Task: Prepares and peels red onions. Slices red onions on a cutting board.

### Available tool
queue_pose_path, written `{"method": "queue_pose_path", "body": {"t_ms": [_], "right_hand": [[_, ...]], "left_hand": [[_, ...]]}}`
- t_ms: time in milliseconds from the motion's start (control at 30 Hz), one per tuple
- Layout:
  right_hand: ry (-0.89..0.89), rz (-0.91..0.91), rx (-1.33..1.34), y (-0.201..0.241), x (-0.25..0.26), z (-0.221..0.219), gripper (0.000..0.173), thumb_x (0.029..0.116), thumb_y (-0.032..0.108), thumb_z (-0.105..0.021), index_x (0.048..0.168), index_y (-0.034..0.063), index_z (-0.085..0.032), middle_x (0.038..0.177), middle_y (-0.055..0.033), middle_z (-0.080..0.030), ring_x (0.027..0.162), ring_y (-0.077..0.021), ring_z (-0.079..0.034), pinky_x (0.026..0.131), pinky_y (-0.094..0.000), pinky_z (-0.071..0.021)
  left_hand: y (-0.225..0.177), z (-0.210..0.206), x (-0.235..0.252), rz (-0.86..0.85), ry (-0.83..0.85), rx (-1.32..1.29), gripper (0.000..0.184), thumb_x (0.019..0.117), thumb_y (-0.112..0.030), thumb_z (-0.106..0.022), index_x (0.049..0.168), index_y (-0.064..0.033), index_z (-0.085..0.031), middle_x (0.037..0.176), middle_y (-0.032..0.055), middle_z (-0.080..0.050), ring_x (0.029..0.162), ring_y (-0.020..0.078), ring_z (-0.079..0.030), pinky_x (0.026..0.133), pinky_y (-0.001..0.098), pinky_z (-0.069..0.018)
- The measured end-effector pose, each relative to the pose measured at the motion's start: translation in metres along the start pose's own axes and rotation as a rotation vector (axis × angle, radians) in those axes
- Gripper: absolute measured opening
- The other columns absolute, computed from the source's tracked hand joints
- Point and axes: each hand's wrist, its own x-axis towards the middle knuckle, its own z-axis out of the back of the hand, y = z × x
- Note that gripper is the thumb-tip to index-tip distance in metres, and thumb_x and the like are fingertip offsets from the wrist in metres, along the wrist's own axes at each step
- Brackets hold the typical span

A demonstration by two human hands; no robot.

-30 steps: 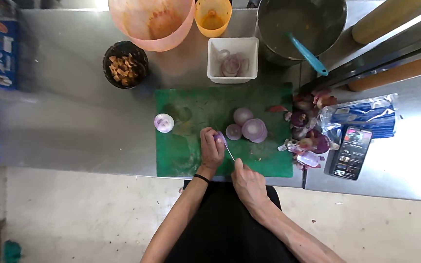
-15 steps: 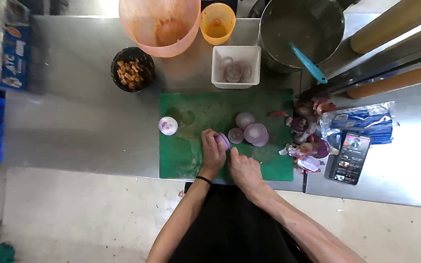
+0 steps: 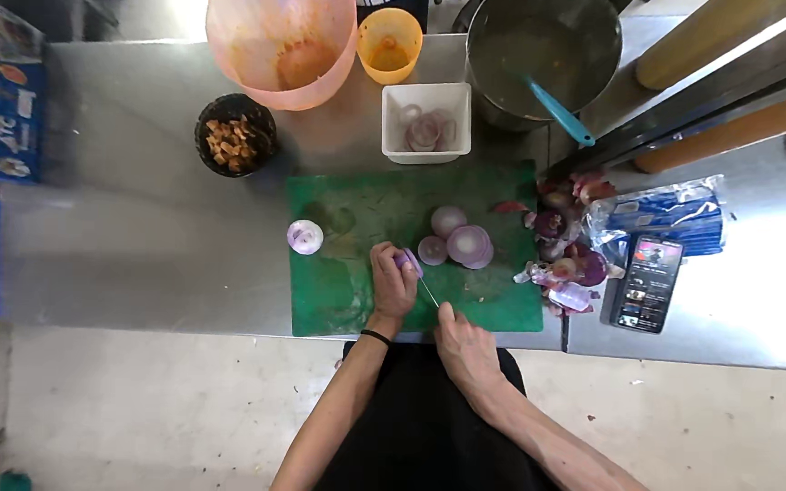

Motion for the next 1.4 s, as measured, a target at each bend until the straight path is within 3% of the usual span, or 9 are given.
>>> {"method": "queue_pose_path", "body": {"t_ms": [133,233,400,533,733,900,1100,1400], "right_hand": [[-0.024,0.026,0.028,-0.001,0.008,-0.007,0.01,0.0915,0.006,-0.067,0.1,0.0006,-0.066,0.07,-0.0153,-0.064,0.057,-0.0343,-0.067,0.048,-0.0454,-0.0532],[0.135,-0.014,0.048,0.008,0.031,0.006,0.014,0.0981,0.008,-0.061,0.11,0.0009,-0.064,0.076,-0.018,-0.067,0.067,-0.0381,-0.07,0.055,-0.0491,-0.0559],[0.274,-0.028,0.018,0.024,0.059,0.022,0.019,0.1009,0.004,-0.055,0.119,-0.0002,-0.06,0.083,-0.02,-0.069,0.077,-0.0404,-0.072,0.061,-0.0511,-0.0572],[0.236,-0.031,0.036,0.016,0.047,0.014,0.018,0.1012,0.005,-0.055,0.119,0.0008,-0.06,0.082,-0.0193,-0.069,0.075,-0.0401,-0.072,0.06,-0.0511,-0.0568],[0.155,-0.052,0.037,-0.019,-0.017,-0.025,0.016,0.0992,0.011,-0.06,0.111,0.0005,-0.063,0.078,-0.018,-0.068,0.068,-0.038,-0.071,0.057,-0.0498,-0.0567],[0.15,-0.077,0.113,-0.015,-0.008,-0.011,0.02,0.1003,0.019,-0.06,0.111,0.0025,-0.063,0.078,-0.017,-0.068,0.07,-0.0385,-0.071,0.058,-0.0517,-0.0561],[-0.103,0.006,0.065,0.001,0.007,0.013,0.013,0.0976,0.015,-0.06,0.099,0.0029,-0.064,0.068,-0.0134,-0.063,0.056,-0.0328,-0.067,0.046,-0.0449,-0.0517],[-0.105,0.008,0.04,0.013,0.01,0.008,0.012,0.0962,0.013,-0.063,0.102,0.0034,-0.065,0.072,-0.0145,-0.065,0.06,-0.0331,-0.069,0.048,-0.044,-0.0533]], "left_hand": [[0.001,0.0,0.002,0.013,0.002,-0.02,0.042,0.1069,-0.035,-0.034,0.108,0.0015,-0.053,0.109,0.0178,-0.055,0.107,0.023,-0.058,0.097,0.0305,-0.0487],[-0.002,0.003,0.003,0.061,0.038,-0.043,0.038,0.1051,-0.029,-0.036,0.107,0.0042,-0.054,0.11,0.0199,-0.056,0.107,0.0243,-0.058,0.096,0.0315,-0.0493],[-0.004,0.003,0.006,0.076,0.02,-0.058,0.033,0.1037,-0.024,-0.036,0.106,0.0043,-0.054,0.109,0.019,-0.055,0.106,0.0236,-0.058,0.096,0.0303,-0.0487],[-0.006,0.002,0.003,0.072,0.033,-0.01,0.04,0.1048,-0.029,-0.034,0.106,0.0044,-0.055,0.109,0.02,-0.057,0.108,0.0255,-0.058,0.099,0.031,-0.0477],[-0.004,0.001,0.003,0.076,0.026,-0.029,0.041,0.1065,-0.029,-0.032,0.108,0.0051,-0.055,0.11,0.0207,-0.055,0.107,0.0249,-0.058,0.098,0.031,-0.0488],[-0.008,0.001,0.005,0.105,0.017,-0.015,0.038,0.1043,-0.026,-0.033,0.105,0.0042,-0.056,0.111,0.0206,-0.054,0.109,0.0268,-0.056,0.099,0.0324,-0.0464],[-0.007,0.002,0.003,0.096,0.023,0.038,0.036,0.1029,-0.024,-0.034,0.106,0.0051,-0.054,0.111,0.021,-0.053,0.106,0.028,-0.056,0.097,0.0334,-0.0474],[-0.008,0.001,0.003,0.07,-0.005,0.097,0.031,0.1028,-0.021,-0.036,0.103,0.004,-0.055,0.108,0.021,-0.054,0.103,0.0293,-0.057,0.093,0.0343,-0.0494]]}}
